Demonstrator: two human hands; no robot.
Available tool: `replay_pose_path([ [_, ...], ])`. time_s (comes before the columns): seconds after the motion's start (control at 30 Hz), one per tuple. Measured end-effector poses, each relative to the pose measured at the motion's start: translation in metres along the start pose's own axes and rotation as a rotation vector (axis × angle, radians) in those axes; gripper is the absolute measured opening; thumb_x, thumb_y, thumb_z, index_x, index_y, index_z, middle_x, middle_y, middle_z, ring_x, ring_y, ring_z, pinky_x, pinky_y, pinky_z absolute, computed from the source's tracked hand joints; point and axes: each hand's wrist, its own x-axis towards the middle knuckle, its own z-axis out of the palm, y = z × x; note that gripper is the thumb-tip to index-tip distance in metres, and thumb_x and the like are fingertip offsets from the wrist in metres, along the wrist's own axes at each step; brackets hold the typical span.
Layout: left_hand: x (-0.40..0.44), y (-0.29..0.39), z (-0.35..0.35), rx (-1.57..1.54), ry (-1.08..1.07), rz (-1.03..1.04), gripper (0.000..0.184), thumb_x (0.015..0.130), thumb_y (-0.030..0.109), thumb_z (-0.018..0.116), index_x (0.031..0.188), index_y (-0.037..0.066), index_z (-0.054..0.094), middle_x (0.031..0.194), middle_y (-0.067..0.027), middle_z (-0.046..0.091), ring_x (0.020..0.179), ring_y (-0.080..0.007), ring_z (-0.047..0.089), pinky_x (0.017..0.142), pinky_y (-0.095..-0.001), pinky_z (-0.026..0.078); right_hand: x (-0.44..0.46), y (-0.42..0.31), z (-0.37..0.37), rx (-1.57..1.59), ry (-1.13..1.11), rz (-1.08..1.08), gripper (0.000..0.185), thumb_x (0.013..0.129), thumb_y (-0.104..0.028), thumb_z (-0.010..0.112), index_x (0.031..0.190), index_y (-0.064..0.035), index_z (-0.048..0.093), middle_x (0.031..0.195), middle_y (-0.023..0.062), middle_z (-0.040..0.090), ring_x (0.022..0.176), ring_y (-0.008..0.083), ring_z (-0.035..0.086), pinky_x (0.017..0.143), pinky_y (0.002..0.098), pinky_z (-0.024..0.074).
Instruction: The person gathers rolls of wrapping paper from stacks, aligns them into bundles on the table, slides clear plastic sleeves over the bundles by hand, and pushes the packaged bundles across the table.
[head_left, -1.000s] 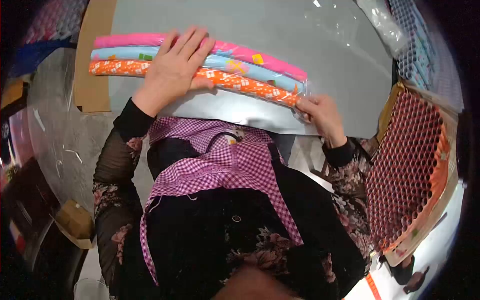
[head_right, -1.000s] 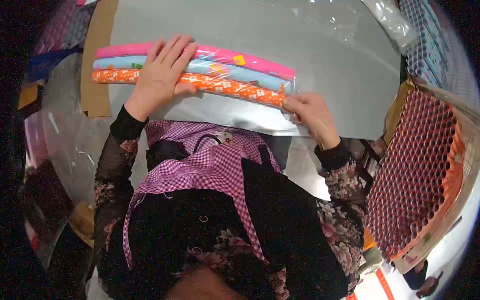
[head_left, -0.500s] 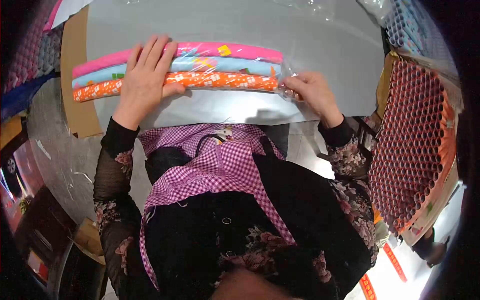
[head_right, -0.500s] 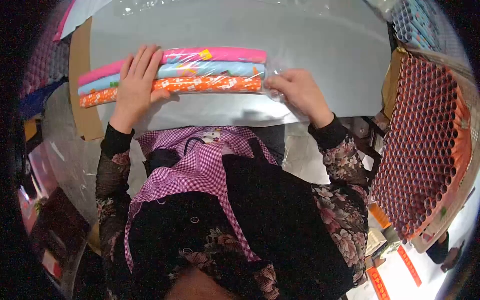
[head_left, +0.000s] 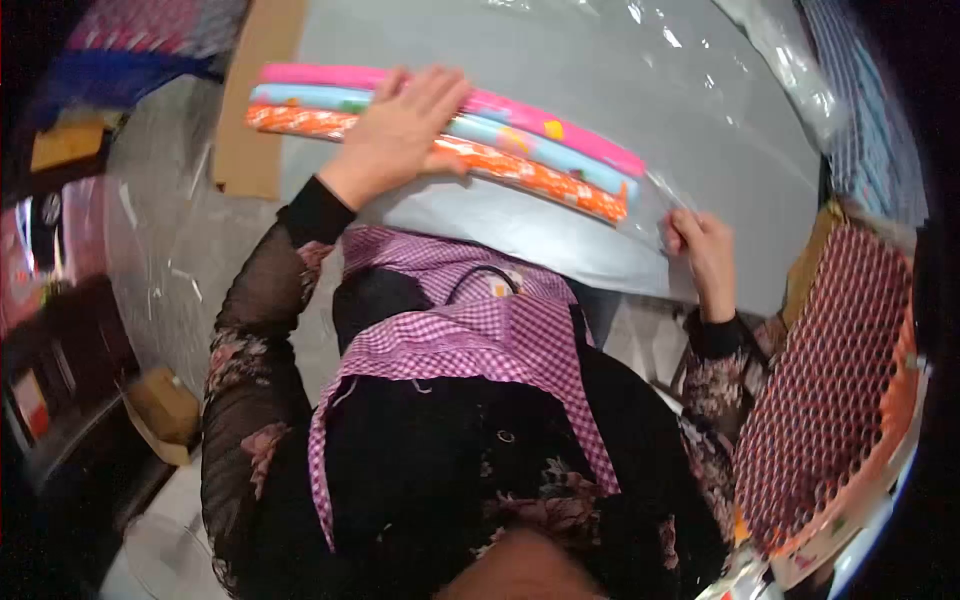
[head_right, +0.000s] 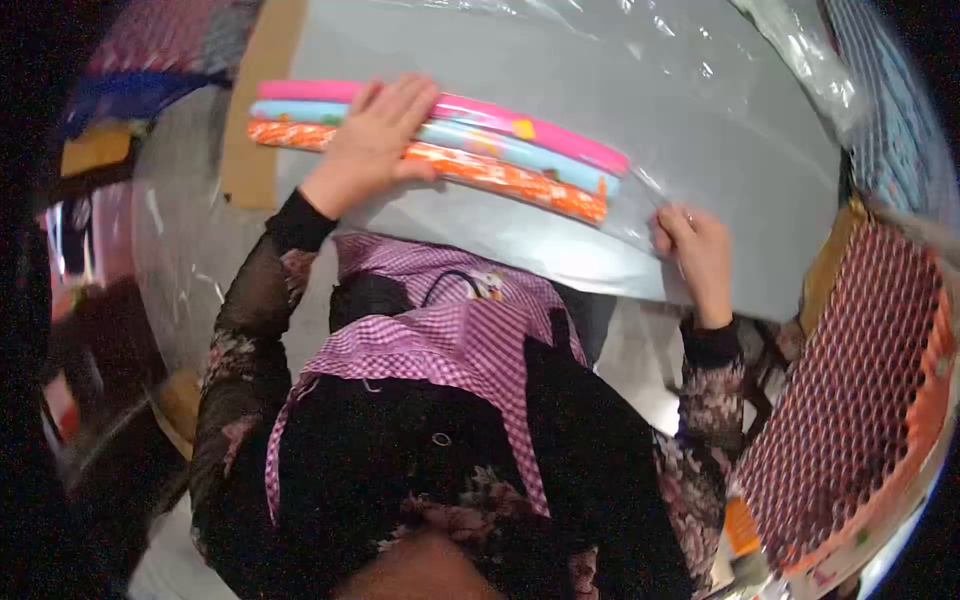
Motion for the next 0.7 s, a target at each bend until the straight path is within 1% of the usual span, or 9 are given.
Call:
replay_pose_path([
  [0.17, 0.0, 0.002, -0.001, -0.013, 0.012, -0.004, 0.092, 0.081, 0.068, 0.054, 0.142, 0.001, 0.041, 0.146, -0.0157, 0.044, 0.139, -0.0296, 0.038, 0.114, -0.0515, 0.025, 0.001, -0.001, -0.016, -0.041, 0.078, -0.06, 0.023, 0.096, -0.016, 0.054, 0.086, 0.0016, 0.064, 0.068, 0.0, 0.055, 0.061, 0.0083, 0.049, 0.058, 0.0228, 0.0385],
  [0.2, 0.001, 0.002, -0.002, 0.007, 0.023, -0.027, 0.092, 0.081, 0.068, 0.054, 0.142, 0.001, 0.041, 0.146, -0.0157, 0.044, 0.139, -0.0296, 0.038, 0.114, -0.0515, 0.025, 0.011, 0.015, -0.036, -0.121, 0.047, -0.055, 0.021, 0.097, -0.015, 0.055, 0.1, 0.0037, 0.065, 0.083, 0.006, 0.063, 0.073, 0.0111, 0.057, 0.066, 0.0241, 0.0447],
  [0.23, 0.001, 0.003, -0.005, -0.006, 0.004, -0.022, 0.093, 0.08, 0.069, 0.052, 0.143, 0.001, 0.04, 0.148, -0.0153, 0.042, 0.14, -0.0291, 0.036, 0.115, -0.0514, 0.024, 0.017, 0.02, -0.036, -0.128, 0.036, -0.076, 0.021, 0.097, -0.015, 0.055, 0.1, 0.0037, 0.065, 0.083, 0.006, 0.063, 0.073, 0.0111, 0.057, 0.066, 0.0241, 0.0447],
  [0.3, 0.003, 0.006, -0.009, -0.015, -0.015, -0.021, 0.094, 0.08, 0.07, 0.051, 0.143, 0.001, 0.039, 0.15, -0.0149, 0.04, 0.142, -0.0286, 0.033, 0.116, -0.0514, 0.022, 0.019, 0.009, -0.028, -0.694, 0.48, -0.726, 0.03, 0.095, -0.014, 0.06, 0.12, 0.0027, 0.06, 0.109, 0.0158, 0.065, 0.096, 0.0225, 0.063, 0.081, 0.0307, 0.0493],
  [0.33, 0.004, 0.007, -0.008, -0.031, -0.015, -0.022, 0.093, 0.08, 0.069, 0.052, 0.143, 0.001, 0.04, 0.15, -0.0146, 0.04, 0.142, -0.0285, 0.033, 0.116, -0.0521, 0.021, 0.018, -0.003, -0.028, -0.885, 0.458, -0.763, 0.05, 0.089, -0.011, 0.066, 0.135, -0.0003, 0.05, 0.132, 0.0218, 0.054, 0.12, 0.0347, 0.054, 0.099, 0.0386, 0.0435],
  [0.37, 0.004, 0.006, -0.007, -0.046, -0.017, -0.023, 0.092, 0.08, 0.068, 0.054, 0.143, 0.002, 0.04, 0.15, -0.0143, 0.039, 0.142, -0.0285, 0.033, 0.116, -0.0528, 0.021, 0.011, -0.024, -0.009, -0.886, 0.458, -0.777, 0.05, 0.089, -0.011, 0.066, 0.135, -0.0003, 0.05, 0.132, 0.0218, 0.054, 0.12, 0.0347, 0.054, 0.099, 0.0386, 0.0435],
  [0.43, 0.003, 0.006, -0.006, -0.044, 0.005, -0.026, 0.092, 0.08, 0.068, 0.055, 0.142, 0.002, 0.041, 0.15, -0.0141, 0.039, 0.143, -0.0299, 0.031, 0.116, -0.0547, 0.02, -0.005, -0.057, 0.039, -0.958, 0.342, -0.934, 0.068, 0.081, -0.015, 0.074, 0.14, -0.0007, 0.044, 0.137, 0.0229, 0.05, 0.127, 0.0402, 0.046, 0.107, 0.046, 0.0351],
  [0.5, 0.002, 0.007, -0.007, -0.061, 0.037, -0.027, 0.091, 0.08, 0.067, 0.055, 0.143, 0.002, 0.041, 0.15, -0.0139, 0.038, 0.143, -0.0319, 0.03, 0.115, -0.0557, 0.02, 0.0, -0.068, 0.082, -0.987, 0.11, -0.997, 0.084, 0.075, -0.027, 0.078, 0.143, 0.0004, 0.038, 0.146, 0.0222, 0.041, 0.134, 0.039, 0.04, 0.111, 0.0519, 0.0287],
  [0.7, -0.001, 0.003, -0.02, -0.093, 0.076, -0.048, 0.092, 0.075, 0.066, 0.063, 0.141, 0.005, 0.043, 0.151, -0.0164, 0.035, 0.144, -0.0374, 0.027, 0.113, -0.0602, 0.021, 0.03, -0.068, 0.142, -1.126, 0.018, -1.058, 0.097, 0.071, -0.043, 0.077, 0.146, 0.0017, 0.032, 0.149, 0.0221, 0.036, 0.137, 0.0396, 0.034, 0.109, 0.0553, 0.0287],
])
